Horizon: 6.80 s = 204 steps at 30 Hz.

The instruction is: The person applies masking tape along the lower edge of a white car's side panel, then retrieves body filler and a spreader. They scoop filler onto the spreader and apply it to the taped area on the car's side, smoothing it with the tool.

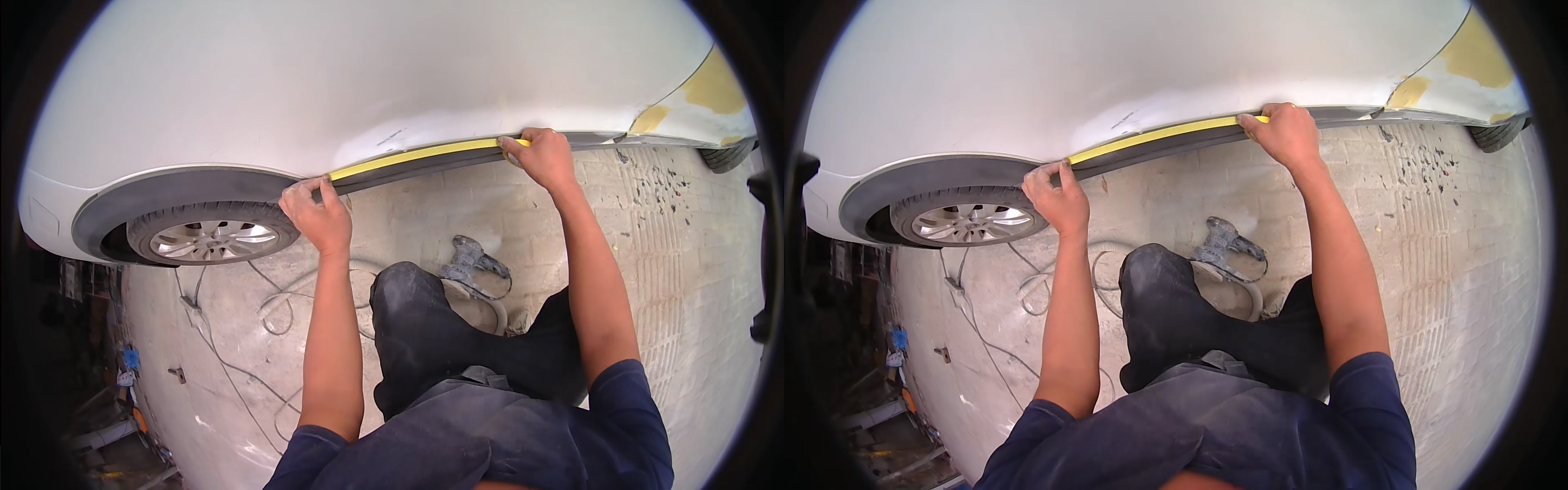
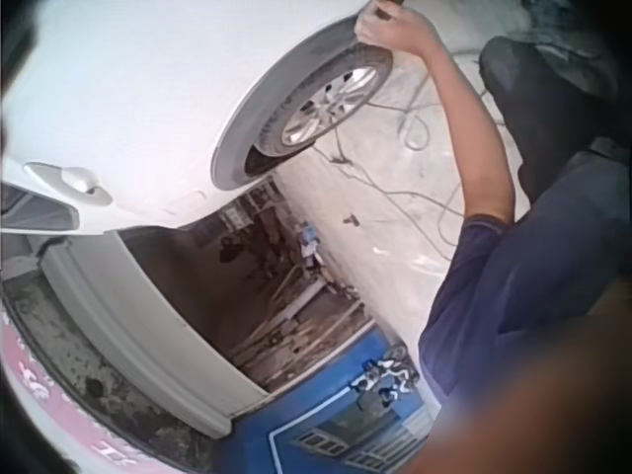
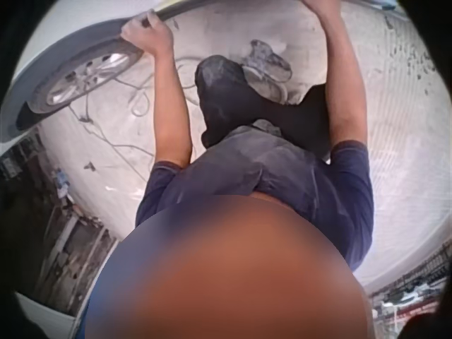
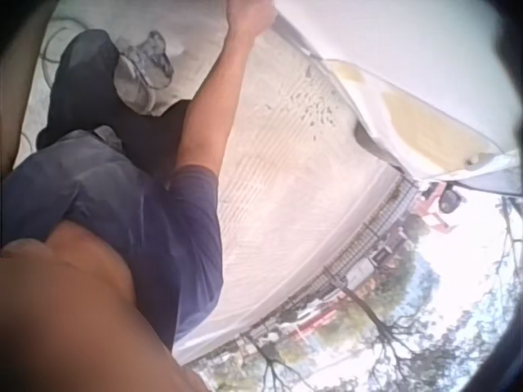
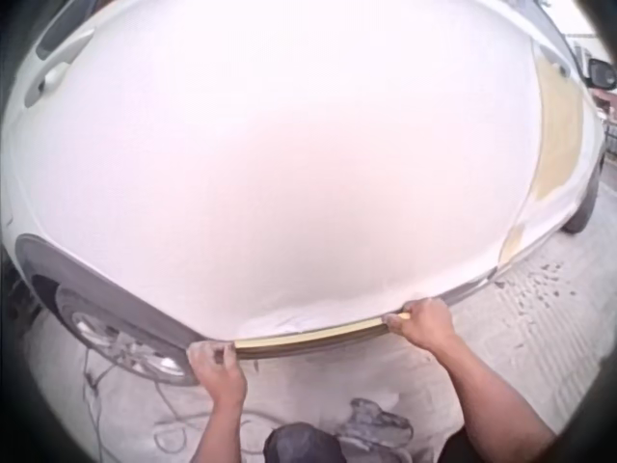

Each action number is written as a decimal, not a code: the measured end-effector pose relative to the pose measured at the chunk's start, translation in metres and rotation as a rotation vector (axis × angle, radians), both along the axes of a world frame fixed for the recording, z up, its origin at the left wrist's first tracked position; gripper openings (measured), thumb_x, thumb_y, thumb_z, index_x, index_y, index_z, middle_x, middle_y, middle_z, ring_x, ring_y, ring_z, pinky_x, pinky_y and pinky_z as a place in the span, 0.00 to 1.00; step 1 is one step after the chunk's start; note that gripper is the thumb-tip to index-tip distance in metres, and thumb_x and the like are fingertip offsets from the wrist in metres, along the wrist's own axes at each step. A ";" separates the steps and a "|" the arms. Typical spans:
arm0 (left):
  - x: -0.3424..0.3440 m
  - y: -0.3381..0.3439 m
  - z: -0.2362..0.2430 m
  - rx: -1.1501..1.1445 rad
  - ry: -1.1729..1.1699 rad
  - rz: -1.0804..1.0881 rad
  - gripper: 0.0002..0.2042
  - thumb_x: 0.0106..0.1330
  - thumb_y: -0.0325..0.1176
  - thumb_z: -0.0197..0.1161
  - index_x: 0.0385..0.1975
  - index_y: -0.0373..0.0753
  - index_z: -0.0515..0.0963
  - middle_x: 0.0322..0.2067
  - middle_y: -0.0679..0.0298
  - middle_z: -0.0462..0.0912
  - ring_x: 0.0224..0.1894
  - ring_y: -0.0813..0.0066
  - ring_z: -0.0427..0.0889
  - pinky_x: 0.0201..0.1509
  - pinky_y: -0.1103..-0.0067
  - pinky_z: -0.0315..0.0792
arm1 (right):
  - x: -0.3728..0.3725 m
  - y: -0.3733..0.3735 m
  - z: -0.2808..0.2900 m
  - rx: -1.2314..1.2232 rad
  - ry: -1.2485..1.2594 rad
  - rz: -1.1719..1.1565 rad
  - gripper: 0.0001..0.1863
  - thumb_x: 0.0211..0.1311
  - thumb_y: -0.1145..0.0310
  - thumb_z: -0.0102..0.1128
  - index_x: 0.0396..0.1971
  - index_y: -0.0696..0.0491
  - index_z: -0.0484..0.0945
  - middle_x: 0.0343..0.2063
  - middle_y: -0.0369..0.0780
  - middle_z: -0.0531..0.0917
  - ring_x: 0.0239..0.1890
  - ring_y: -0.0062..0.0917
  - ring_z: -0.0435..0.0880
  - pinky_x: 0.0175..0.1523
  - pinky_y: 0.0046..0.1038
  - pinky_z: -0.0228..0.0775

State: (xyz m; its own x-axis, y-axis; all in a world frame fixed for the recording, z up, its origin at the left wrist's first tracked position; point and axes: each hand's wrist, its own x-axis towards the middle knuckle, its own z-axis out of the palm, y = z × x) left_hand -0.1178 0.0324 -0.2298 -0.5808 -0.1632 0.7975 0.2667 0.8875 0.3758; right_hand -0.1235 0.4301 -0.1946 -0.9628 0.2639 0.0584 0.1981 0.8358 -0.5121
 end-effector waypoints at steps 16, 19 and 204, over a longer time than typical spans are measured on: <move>0.000 0.001 -0.005 0.036 0.017 0.021 0.06 0.71 0.30 0.72 0.35 0.36 0.82 0.41 0.56 0.83 0.52 0.52 0.77 0.61 0.58 0.71 | 0.000 0.000 0.012 -0.074 0.017 -0.017 0.29 0.64 0.39 0.73 0.28 0.55 0.92 0.22 0.47 0.88 0.30 0.41 0.90 0.43 0.41 0.82; -0.001 0.000 -0.006 0.040 0.026 0.012 0.06 0.71 0.30 0.73 0.35 0.36 0.82 0.41 0.56 0.83 0.52 0.52 0.78 0.61 0.59 0.72 | 0.000 0.000 0.013 -0.069 0.029 -0.008 0.29 0.64 0.39 0.73 0.29 0.56 0.92 0.23 0.48 0.89 0.30 0.42 0.90 0.43 0.41 0.82; 0.004 0.011 -0.002 0.449 -0.116 0.016 0.09 0.74 0.32 0.71 0.37 0.31 0.86 0.35 0.58 0.86 0.32 0.66 0.84 0.41 0.69 0.79 | 0.010 -0.011 0.006 0.091 0.118 0.031 0.31 0.64 0.35 0.73 0.31 0.54 0.91 0.20 0.46 0.87 0.27 0.44 0.88 0.37 0.43 0.80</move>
